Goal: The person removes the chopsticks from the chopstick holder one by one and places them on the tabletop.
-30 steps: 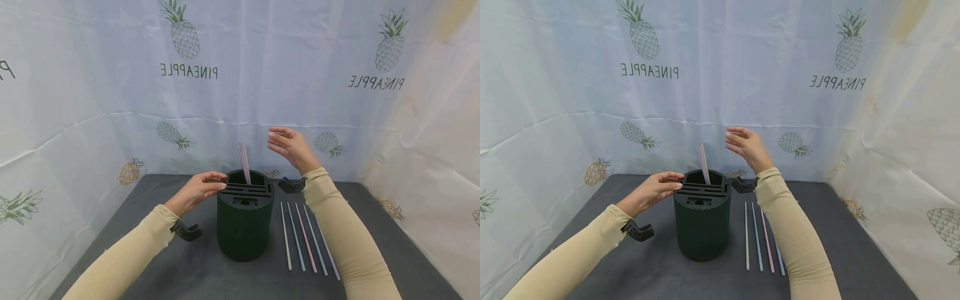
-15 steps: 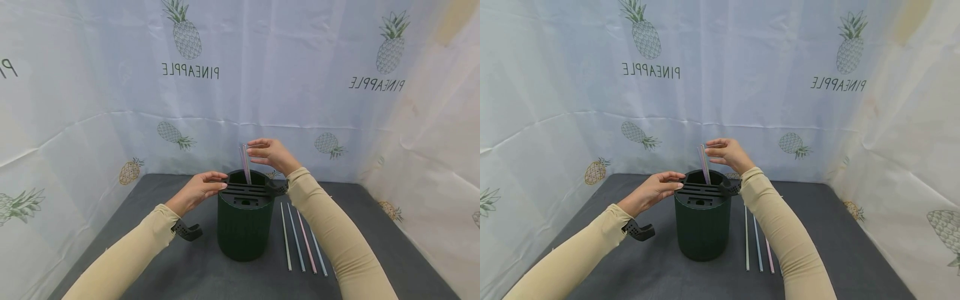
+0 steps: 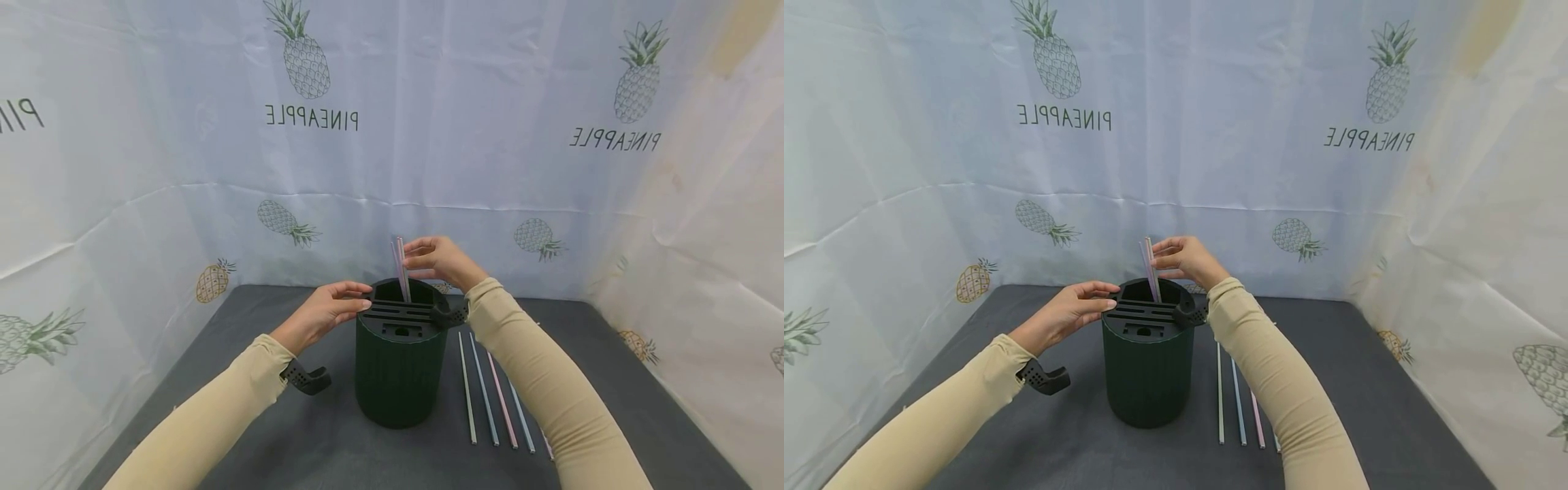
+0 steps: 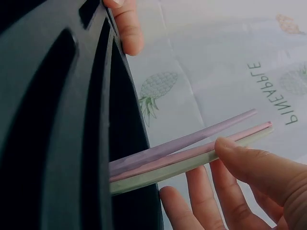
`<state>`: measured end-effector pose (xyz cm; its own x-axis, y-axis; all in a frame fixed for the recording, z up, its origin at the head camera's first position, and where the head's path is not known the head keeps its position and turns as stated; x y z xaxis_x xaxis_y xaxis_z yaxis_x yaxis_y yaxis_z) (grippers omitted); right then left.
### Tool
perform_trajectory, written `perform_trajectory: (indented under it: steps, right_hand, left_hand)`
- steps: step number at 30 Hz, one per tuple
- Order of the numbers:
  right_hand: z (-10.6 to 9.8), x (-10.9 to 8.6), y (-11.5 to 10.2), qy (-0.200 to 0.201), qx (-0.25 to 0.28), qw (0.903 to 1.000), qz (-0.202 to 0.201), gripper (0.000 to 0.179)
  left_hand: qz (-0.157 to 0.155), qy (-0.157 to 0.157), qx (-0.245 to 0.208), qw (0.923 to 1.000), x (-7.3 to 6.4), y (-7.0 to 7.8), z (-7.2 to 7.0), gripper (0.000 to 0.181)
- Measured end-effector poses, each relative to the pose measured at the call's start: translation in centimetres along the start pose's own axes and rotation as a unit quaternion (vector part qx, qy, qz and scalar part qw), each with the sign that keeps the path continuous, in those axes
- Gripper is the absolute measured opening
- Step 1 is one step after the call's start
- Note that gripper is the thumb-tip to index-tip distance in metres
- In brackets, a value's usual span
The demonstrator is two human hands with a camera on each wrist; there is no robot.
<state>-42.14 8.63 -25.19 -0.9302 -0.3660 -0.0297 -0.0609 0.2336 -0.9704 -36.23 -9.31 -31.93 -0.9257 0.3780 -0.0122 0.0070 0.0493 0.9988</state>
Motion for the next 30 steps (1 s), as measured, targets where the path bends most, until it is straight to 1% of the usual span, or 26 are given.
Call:
perform_trajectory:
  steps: [5,10,15,18,20,23,25,27,30]
  right_hand:
    - [0.0,0.0,0.0,0.001,-0.007,1.0,-0.004,0.034]
    - [-0.5,-0.5,-0.9,0.013,0.016,0.9995,-0.023,0.033]
    - [-2.0,-1.5,-3.1,0.03,0.063,0.996,-0.057,0.027]
    - [-3.6,-2.4,-4.9,0.047,0.11,0.9889,-0.088,0.022]
    - [-4.9,-3.1,-6.1,0.065,0.141,0.9812,-0.115,0.02]
    - [-7.4,-4.4,-7.5,0.099,0.188,0.9648,-0.155,0.019]
    - [-9.2,-5.3,-8.0,0.123,0.222,0.951,-0.176,0.02]
    - [-11.1,-6.3,-8.3,0.145,0.258,0.9351,-0.194,0.023]
    - [-13.9,-7.7,-7.9,0.177,0.315,0.9091,-0.207,0.028]
  left_hand:
    - [0.001,0.001,-0.001,1.0,0.0,0.0,0.0,0.045]
    - [0.0,-0.004,0.0,1.0,0.0,0.0,-0.1,0.046]
    - [0.0,-0.008,0.0,1.0,-0.1,0.0,-0.1,0.047]
    - [0.001,-0.008,0.0,1.0,0.1,0.1,-0.1,0.047]
    - [0.001,-0.007,-0.002,1.0,0.2,0.1,-0.1,0.046]
    - [0.001,-0.006,-0.006,1.0,0.4,0.1,-0.2,0.046]
    - [0.0,-0.005,-0.007,1.0,0.5,0.0,-0.3,0.046]
    - [-0.001,-0.005,-0.007,1.0,0.6,0.0,-0.3,0.046]
    - [-0.002,-0.006,-0.004,1.0,0.8,0.0,-0.4,0.046]
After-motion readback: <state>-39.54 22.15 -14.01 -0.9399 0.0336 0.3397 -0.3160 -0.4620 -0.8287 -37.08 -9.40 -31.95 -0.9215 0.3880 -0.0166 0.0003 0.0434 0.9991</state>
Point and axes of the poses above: each hand's wrist, its own x-axis towards the middle knuckle, its own z-axis out of the palm, y = z × x, the point moved 9 cm from there along x, towards the middle knuckle, and after that the axes turned 1 degree about -y, right-handed, at the moved point
